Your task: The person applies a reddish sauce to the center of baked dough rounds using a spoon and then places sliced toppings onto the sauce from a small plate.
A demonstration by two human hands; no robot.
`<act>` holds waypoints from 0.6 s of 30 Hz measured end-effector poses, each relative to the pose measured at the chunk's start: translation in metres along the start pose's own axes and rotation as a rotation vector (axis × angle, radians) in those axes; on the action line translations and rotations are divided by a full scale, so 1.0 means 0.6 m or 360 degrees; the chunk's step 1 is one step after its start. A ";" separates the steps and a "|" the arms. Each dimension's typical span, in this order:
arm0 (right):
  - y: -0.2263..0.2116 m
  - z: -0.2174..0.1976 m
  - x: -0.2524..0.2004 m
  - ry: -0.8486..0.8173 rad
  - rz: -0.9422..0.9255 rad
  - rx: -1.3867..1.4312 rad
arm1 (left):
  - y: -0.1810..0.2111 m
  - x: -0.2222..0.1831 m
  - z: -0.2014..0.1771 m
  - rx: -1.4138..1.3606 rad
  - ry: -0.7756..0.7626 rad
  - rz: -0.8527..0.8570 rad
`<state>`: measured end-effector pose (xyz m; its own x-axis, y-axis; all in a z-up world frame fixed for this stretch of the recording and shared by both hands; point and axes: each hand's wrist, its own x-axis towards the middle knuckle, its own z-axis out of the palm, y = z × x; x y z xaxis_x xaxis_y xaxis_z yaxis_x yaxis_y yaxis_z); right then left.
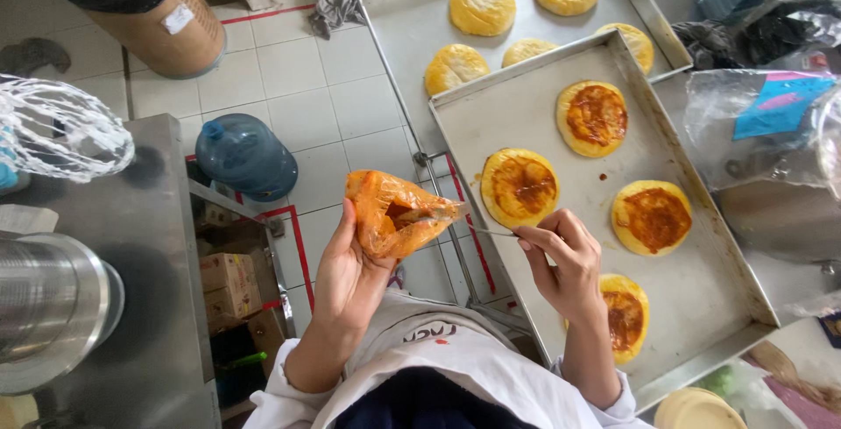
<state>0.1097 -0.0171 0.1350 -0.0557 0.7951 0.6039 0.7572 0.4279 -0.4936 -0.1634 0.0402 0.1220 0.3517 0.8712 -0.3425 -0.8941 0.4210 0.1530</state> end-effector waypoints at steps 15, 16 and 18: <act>0.002 0.004 0.026 -0.0089 0.0220 -0.0056 | -0.041 0.063 0.049 0.0230 0.0034 -0.0550; 0.000 -0.007 0.003 0.0038 0.0343 0.0142 | -0.048 0.064 0.057 0.0276 0.0014 -0.0614; -0.011 -0.034 -0.045 0.0243 0.0504 0.0081 | -0.070 0.072 0.077 0.0387 -0.0026 -0.0781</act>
<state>0.1196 -0.0504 0.1348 0.2775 0.8201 0.5005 0.6877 0.1942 -0.6996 -0.0975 0.0719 0.1434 0.7172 0.5609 -0.4136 -0.5348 0.8235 0.1895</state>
